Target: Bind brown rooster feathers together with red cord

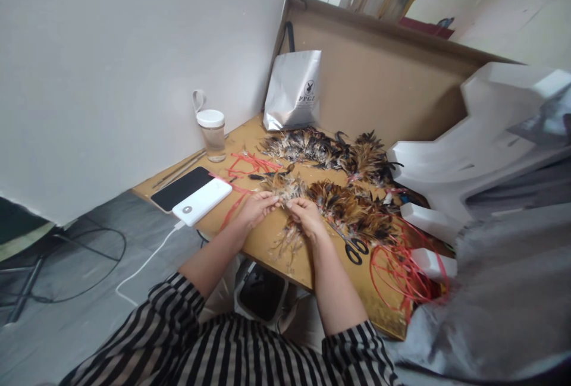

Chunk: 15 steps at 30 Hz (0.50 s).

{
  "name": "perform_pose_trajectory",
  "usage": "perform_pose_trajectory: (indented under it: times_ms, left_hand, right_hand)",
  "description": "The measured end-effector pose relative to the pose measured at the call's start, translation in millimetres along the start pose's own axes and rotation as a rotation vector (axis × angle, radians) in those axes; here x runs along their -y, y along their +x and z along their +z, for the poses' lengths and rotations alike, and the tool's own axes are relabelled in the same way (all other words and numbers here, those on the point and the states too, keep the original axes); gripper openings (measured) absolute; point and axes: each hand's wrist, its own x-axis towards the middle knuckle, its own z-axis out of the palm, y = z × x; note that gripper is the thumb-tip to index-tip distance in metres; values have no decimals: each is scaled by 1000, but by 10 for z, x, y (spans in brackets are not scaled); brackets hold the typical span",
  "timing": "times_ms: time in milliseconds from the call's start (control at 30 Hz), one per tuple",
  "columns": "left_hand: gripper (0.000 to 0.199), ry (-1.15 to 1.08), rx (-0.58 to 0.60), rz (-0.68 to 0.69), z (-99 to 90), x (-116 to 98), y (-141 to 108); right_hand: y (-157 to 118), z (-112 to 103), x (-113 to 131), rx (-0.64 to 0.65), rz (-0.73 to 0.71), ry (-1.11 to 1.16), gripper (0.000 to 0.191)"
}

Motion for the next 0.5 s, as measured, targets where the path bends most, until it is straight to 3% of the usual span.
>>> perform_pose_trajectory:
  times_ms: [267,400,500]
  left_hand:
    - [21,368,-16,149,24,14,-1]
    - [21,409,-5,155,35,0,-13]
    - [23,375,-2,134,35,-4,-20]
  right_hand:
    - [-33,-28,18,39,82,-161,33]
    - [-29,-8,-9,51,80,-173,30]
    - [-3,-13,-16,57,66,-41,27]
